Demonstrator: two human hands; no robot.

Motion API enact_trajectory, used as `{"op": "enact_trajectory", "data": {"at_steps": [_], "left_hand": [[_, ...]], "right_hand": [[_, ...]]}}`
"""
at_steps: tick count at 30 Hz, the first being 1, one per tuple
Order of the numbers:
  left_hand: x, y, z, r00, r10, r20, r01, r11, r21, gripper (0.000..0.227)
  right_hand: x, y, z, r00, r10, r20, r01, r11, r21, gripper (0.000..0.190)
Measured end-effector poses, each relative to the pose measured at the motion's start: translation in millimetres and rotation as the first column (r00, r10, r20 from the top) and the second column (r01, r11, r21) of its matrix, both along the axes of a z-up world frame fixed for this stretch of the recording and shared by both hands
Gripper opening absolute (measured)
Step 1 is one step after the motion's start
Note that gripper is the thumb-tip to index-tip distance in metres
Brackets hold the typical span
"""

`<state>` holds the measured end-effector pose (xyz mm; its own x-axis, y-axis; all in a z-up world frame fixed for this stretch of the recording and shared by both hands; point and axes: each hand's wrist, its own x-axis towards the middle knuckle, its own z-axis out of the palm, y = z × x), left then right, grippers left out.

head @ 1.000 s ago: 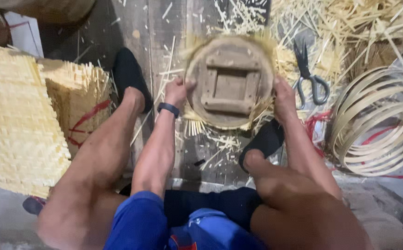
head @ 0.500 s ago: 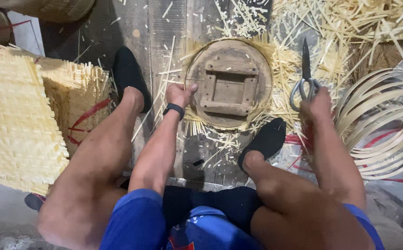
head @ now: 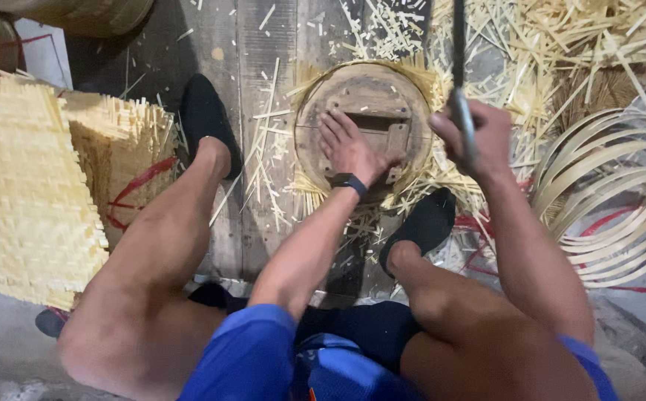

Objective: The person sits on the floor and repeatedly places a woven bamboo mat onto a circular wooden mold. They use a pair of shears to trim the excess bamboo strips around the edge of the mold, then remove the finished mat and stack it with others.

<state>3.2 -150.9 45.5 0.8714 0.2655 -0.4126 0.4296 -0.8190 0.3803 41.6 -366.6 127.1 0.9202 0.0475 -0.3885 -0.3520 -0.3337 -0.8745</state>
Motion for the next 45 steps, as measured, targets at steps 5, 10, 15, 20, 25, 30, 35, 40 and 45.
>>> {"op": "enact_trajectory", "data": {"at_steps": [5,10,15,20,25,30,35,40,45], "left_hand": [[2,-7,25,0.998,-0.040,-0.048,0.042,0.998,0.042,0.163],[11,-8,20,0.997,0.013,-0.071,-0.011,1.000,0.026,0.163],[8,-13,12,0.998,0.015,-0.066,-0.012,0.999,0.041,0.165],[10,-15,20,0.996,0.012,-0.084,-0.007,0.998,0.055,0.169],[8,-14,30,0.998,-0.020,-0.063,0.024,0.998,0.058,0.172],[3,-17,29,0.994,-0.103,-0.030,0.106,0.986,0.129,0.167],[2,-17,28,0.988,-0.134,-0.080,0.146,0.974,0.175,0.163],[1,4,29,0.903,-0.426,-0.049,0.429,0.892,0.143,0.161],[-3,7,28,0.855,-0.517,-0.035,0.517,0.849,0.110,0.161]], "right_hand": [[73,48,9,0.843,0.291,-0.452,-0.391,0.909,-0.144,0.044],[54,14,-15,0.890,0.246,-0.385,-0.287,0.957,-0.052,0.044],[-39,-62,-48,0.974,0.187,-0.131,-0.228,0.799,-0.556,0.060],[-78,-61,-94,0.950,0.313,0.006,-0.212,0.657,-0.724,0.059],[-60,-46,-123,0.953,0.229,-0.197,-0.296,0.578,-0.761,0.050],[-41,-61,-111,0.937,0.337,-0.095,-0.269,0.518,-0.812,0.042],[-6,-38,-128,0.805,0.506,0.309,0.073,0.433,-0.899,0.044],[-26,-81,-117,0.908,0.419,-0.004,-0.243,0.519,-0.820,0.028],[-15,-62,-116,0.876,0.460,0.142,-0.136,0.518,-0.844,0.039]]}}
